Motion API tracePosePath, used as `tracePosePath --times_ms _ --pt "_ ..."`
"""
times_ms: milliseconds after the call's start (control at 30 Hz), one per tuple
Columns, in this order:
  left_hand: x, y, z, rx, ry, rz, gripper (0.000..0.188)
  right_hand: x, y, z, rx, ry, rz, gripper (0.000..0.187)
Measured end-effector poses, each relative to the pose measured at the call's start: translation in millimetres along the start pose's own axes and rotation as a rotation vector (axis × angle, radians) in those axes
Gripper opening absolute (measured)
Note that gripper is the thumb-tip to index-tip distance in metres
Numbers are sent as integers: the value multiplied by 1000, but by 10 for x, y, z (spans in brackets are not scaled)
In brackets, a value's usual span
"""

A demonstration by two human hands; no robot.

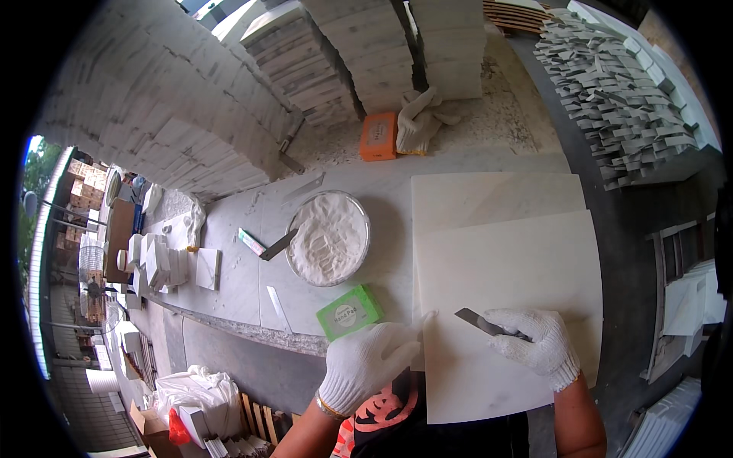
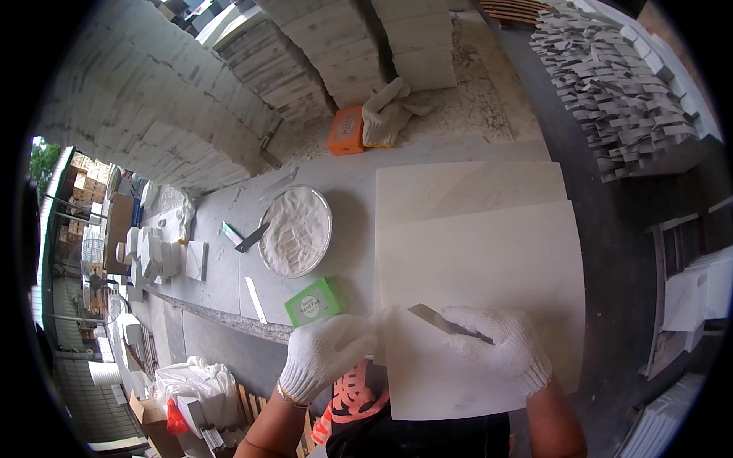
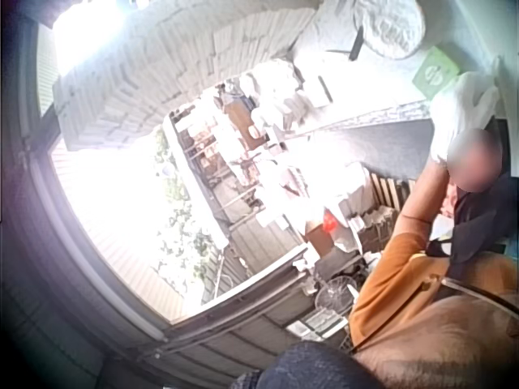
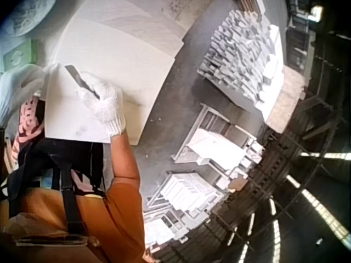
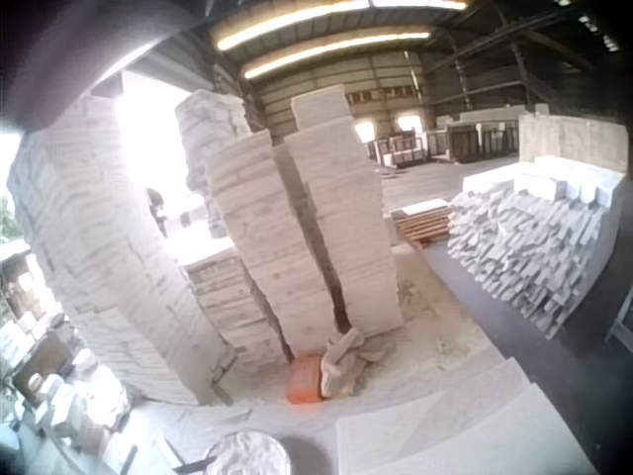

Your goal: The person applies a white paste to the edges of white rectangular tiles using a small metal spatula, then smooths the edges with a green sanding block. The person handles tiles one at a time, repeatedly applying paste and sanding edges.

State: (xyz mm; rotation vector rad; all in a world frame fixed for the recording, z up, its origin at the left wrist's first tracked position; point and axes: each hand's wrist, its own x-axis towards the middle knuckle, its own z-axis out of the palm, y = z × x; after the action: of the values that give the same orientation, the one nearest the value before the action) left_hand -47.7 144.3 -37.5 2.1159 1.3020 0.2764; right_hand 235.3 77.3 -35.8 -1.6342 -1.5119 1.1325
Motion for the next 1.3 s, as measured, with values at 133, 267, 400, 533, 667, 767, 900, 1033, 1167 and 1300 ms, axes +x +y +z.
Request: tracePosePath --times_ms 133,267,400,533,667,767,900,1033,1167,1300 --pt "-4 -23 1 28 24 71 17 0 7 -1 3 -4 -4 37" --pt "4 20 -32 -19 14 46 18 3 48 54 -7 68 -63 36" --pt "-29 52 -82 -145 -22 -81 23 31 -30 39 5 67 -44 37" --pt "-151 2 -90 -478 -38 -279 34 -8 -22 60 290 78 92 31" --pt "-341 -140 -51 -774 -20 -315 38 5 70 -35 508 -33 276 14" --pt "-459 -236 41 -985 18 -323 38 137 -9 -12 551 -146 378 10" --pt "-474 -379 153 -1105 -35 -366 36 448 -185 202 447 -323 458 18" --pt "-424 -499 182 -1091 12 -179 36 756 -266 395 439 -365 429 26" --pt "-427 -547 223 -1176 46 -196 37 929 -283 470 667 -246 392 21" --pt "-468 -661 367 -1319 74 -151 73 892 -304 362 843 -48 423 14"
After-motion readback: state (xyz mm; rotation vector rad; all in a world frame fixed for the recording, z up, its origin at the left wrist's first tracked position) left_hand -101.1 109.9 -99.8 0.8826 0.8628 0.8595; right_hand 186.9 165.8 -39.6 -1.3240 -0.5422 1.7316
